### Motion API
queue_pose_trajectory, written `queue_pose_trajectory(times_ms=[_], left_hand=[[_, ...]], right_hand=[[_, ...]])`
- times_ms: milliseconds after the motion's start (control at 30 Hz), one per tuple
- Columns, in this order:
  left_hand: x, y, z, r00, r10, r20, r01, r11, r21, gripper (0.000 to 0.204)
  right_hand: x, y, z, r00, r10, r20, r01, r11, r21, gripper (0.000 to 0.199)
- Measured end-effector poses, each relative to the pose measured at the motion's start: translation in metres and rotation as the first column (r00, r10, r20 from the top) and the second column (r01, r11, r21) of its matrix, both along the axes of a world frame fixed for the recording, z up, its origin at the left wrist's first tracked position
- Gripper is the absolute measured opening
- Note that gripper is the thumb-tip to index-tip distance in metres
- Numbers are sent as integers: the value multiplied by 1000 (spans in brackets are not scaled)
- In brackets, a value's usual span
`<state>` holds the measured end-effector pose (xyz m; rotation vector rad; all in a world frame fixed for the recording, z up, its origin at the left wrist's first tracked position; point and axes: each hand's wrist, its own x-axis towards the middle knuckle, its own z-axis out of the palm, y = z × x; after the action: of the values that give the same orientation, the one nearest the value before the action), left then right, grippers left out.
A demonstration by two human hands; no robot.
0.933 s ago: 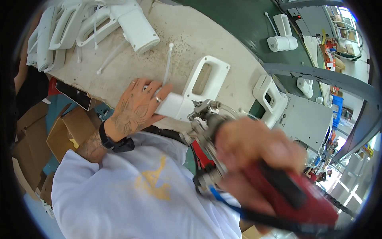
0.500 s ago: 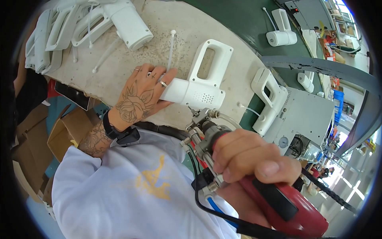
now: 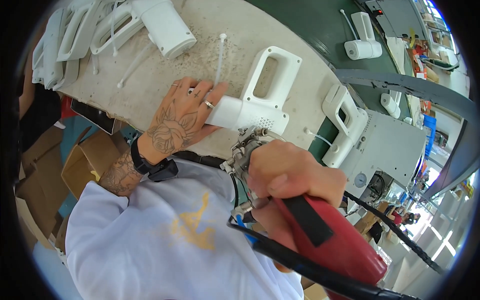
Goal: Use an ultrasonic welding tool to join plastic components of electronic device housings on a production line.
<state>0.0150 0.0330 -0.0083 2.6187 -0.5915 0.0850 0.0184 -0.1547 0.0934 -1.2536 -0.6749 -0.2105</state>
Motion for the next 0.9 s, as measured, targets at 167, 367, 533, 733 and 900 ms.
queue_pose_trajectory(times_ms=[167,367,533,733,900], left_hand=[[-2,-2,1,994,2,-108,-1,1000,7,81],[-8,-16,-14,990,-90,-111,50,946,-319,82],[-7,18,-19,981,-76,-179,-13,893,-451,77],[-8,37,-32,985,-137,-107,79,903,-422,69],[-9,39,-31,986,-133,-103,77,899,-431,67]], right_hand=[[7,-4,12,997,77,20,-75,994,-84,75],[-15,-4,68,991,-54,124,53,999,11,63],[6,24,52,995,21,100,-23,1000,18,79],[19,45,34,990,113,85,-114,993,6,77],[25,61,19,997,27,72,-28,999,20,87]])
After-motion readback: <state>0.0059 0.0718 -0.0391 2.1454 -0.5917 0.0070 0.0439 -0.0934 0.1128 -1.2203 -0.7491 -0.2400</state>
